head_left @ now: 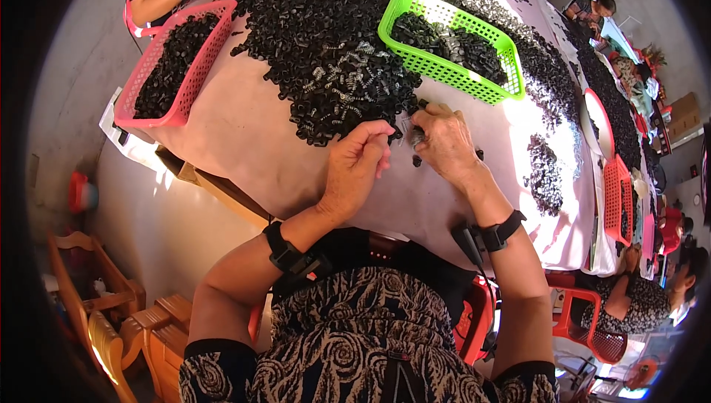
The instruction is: Sorting small black plastic parts on a table from a pile into containers.
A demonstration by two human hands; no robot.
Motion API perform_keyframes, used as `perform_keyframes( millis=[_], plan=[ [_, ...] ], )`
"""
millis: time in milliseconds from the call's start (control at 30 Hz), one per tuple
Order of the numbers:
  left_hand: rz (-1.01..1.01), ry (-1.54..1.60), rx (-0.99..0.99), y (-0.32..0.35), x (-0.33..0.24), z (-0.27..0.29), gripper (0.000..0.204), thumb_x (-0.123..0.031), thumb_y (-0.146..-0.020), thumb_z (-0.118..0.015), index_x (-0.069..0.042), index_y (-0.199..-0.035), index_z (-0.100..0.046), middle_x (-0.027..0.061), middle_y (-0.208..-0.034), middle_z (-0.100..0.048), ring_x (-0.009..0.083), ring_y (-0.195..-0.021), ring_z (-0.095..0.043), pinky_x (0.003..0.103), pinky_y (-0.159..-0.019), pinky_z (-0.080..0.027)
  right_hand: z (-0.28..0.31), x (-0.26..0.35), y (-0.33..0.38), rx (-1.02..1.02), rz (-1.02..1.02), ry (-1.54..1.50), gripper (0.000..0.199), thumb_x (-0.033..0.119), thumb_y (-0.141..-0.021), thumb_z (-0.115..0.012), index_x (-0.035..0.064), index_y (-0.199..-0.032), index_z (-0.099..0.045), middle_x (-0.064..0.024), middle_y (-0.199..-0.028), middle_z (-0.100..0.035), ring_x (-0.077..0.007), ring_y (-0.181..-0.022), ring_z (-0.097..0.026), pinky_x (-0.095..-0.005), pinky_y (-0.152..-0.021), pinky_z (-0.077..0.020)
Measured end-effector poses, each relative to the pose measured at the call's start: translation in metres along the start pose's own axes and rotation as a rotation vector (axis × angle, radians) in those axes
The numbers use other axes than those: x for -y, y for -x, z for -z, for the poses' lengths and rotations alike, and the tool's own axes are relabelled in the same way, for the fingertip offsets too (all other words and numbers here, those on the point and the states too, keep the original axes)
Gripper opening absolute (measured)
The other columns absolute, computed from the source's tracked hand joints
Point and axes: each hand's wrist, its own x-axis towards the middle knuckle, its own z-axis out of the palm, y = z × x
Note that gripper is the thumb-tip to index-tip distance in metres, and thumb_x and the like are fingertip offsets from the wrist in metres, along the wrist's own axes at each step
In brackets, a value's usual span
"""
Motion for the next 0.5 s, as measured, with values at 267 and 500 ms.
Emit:
perform_keyframes(
  millis=[267, 500],
  plan=[
    [0.072, 0.015, 0.104, 0.001, 0.005, 0.0, 0.017, -0.007, -0.094, -0.048, -0.003, -0.108, -0.057, 0.0007, -0.081, -0.055, 0.0065, -0.069, -0.053, 0.02, -0.055, -0.045, 0.005, 0.007, 0.012, -0.146, -0.211, -0.615, 0.026, -0.008, -0.067, -0.055, 0.0015, -0.09, -0.062, -0.0084, -0.079, -0.056, -0.0181, -0.071, -0.058, -0.0296, -0.063, -0.045],
    [0.157, 0.177, 0.299, 0.003, 0.011, -0.006, 0.03, -0.008, -0.094, -0.051, -0.006, -0.123, -0.046, 0.0062, -0.107, -0.052, 0.016, -0.097, -0.058, 0.029, -0.072, -0.053, 0.007, 0.025, 0.037, -0.155, -0.232, -1.096, 0.029, -0.012, -0.077, -0.05, 0.0027, -0.099, -0.062, -0.0009, -0.084, -0.059, -0.0103, -0.082, -0.058, -0.0238, -0.074, -0.0474]
  ],
)
